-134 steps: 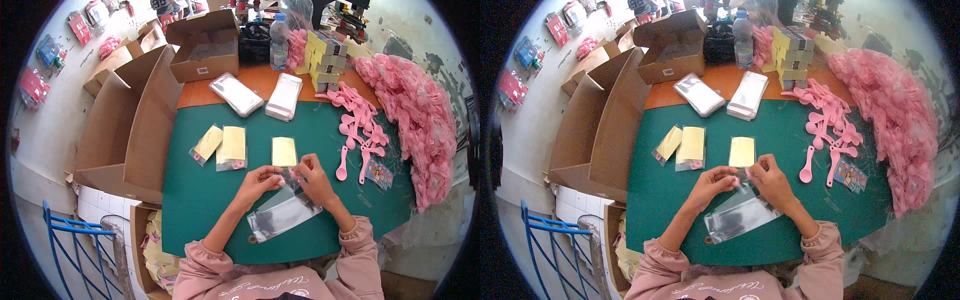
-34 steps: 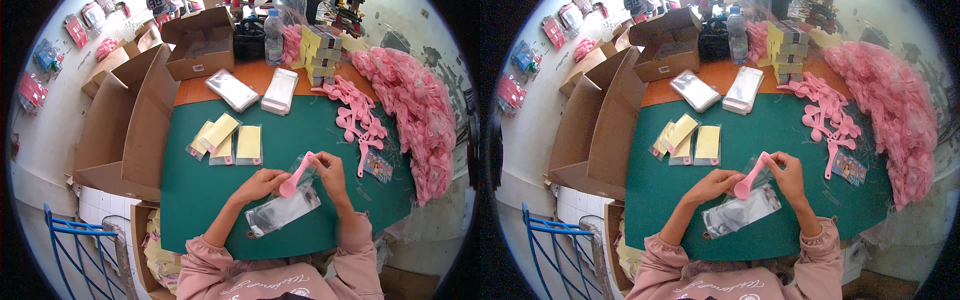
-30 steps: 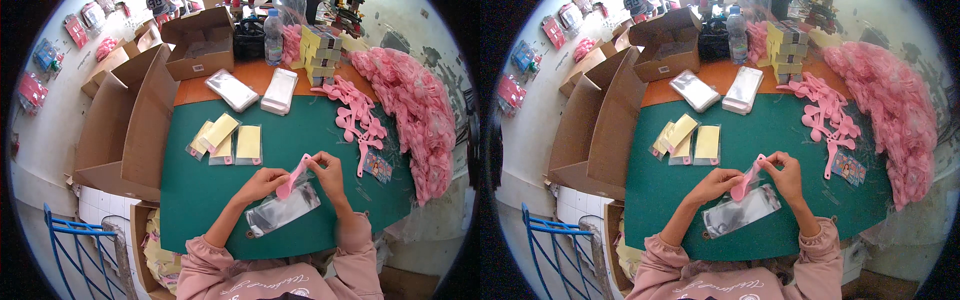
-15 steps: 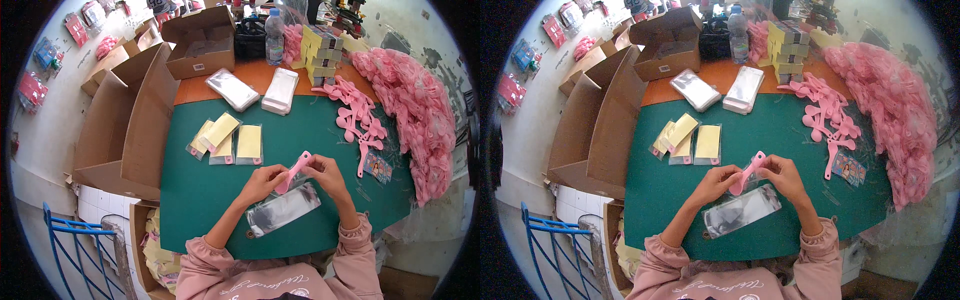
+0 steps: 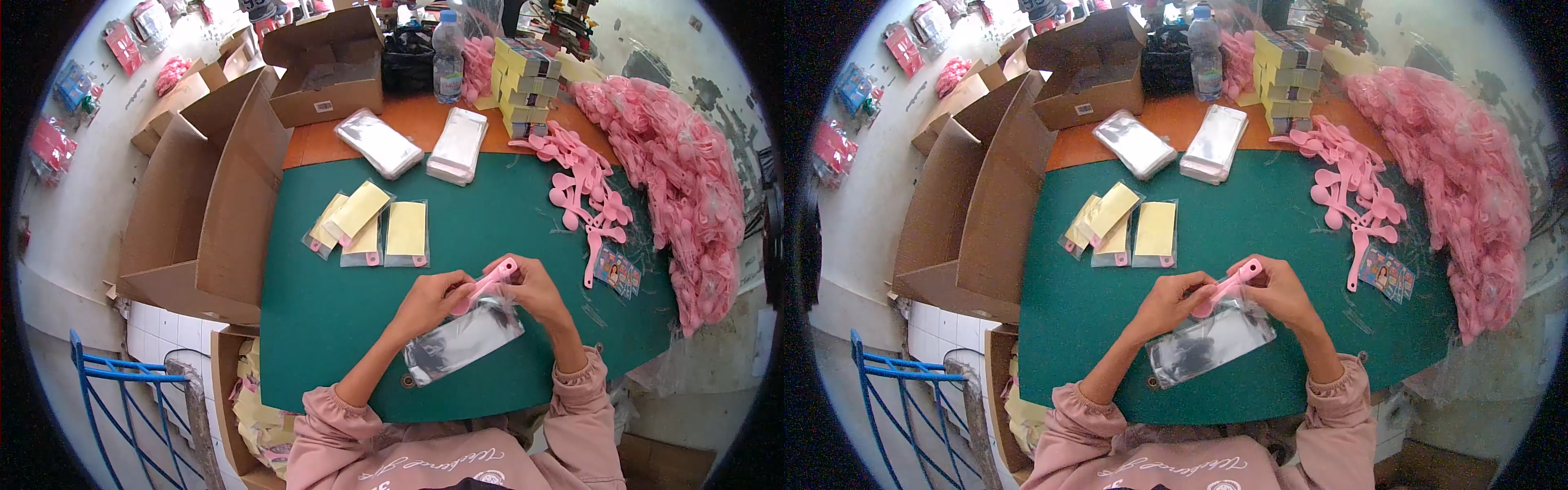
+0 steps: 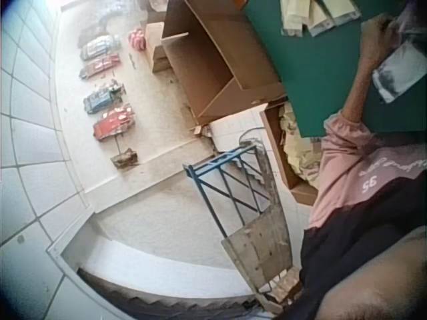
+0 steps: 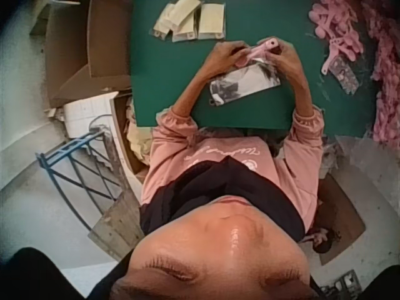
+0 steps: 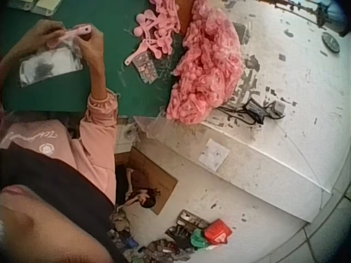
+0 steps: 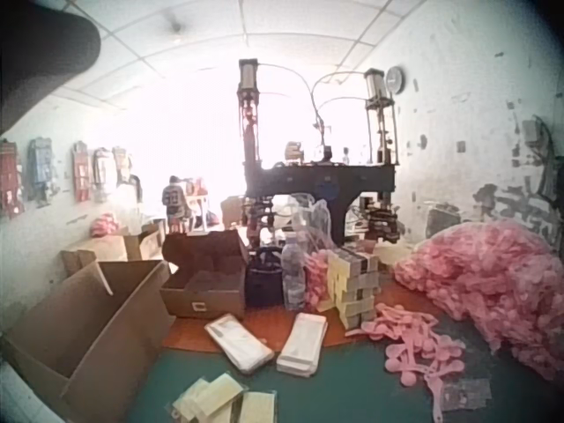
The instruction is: The person repeatedly places a pink plastic spoon and a small printed card into clear plastic bags, then inserts a yellow paper insert and seals each bag. The finished packages are stacked on the table. The person handles spoons, cards, bags, and inserts one at a time throughout the clip.
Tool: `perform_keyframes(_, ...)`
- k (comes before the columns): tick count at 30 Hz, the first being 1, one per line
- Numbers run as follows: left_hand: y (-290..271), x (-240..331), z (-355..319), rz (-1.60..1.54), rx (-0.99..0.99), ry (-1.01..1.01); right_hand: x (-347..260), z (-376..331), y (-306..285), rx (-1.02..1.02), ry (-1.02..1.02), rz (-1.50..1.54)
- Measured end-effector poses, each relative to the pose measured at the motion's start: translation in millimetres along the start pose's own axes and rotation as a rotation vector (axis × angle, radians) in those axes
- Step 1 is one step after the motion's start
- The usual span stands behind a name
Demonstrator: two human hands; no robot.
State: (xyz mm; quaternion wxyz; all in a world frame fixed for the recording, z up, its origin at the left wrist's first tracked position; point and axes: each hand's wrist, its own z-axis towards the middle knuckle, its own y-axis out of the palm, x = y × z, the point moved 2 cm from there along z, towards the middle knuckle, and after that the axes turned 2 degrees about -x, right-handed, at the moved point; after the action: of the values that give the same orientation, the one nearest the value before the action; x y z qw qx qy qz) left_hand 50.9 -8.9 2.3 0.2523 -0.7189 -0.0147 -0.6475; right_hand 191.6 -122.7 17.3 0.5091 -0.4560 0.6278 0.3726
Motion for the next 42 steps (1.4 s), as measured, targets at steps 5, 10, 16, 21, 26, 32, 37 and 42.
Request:
perform_keyframes(5,-6,-4,1,0.015,0.032,-0.007,-1,0,-19,0.095,-0.043,0.033)
perform_keyframes(10,-11,-13,1,-0.084,0.042,-0.032,-5,-3,-40,0.141,-0.115,-0.013)
perform_keyframes(16,-13,-10,1,-0.440,0.018,0.138,-30,-9,-136,0.370,-0.176,-0.078)
perform_keyframes(21,-17,8,-4,-0.655,0.049,0.204,-45,-35,-179,0.923,-0.311,-1.277)
perform_keyframes(26,-26,23,-14,-0.819,0.039,0.319,-22,-79,-208,0.786,0.144,-1.052)
perform_keyframes(32,-33,32,-20,-0.874,-0.011,0.472,12,-104,-214,1.068,0.610,-1.380)
perform_keyframes(37,-38,34,-23,-0.772,0.032,0.480,46,-104,-239,1.025,0.464,-1.088)
perform_keyframes(42,-40,32,-23,-0.802,0.058,0.432,47,-103,-238,1.053,0.390,-1.078)
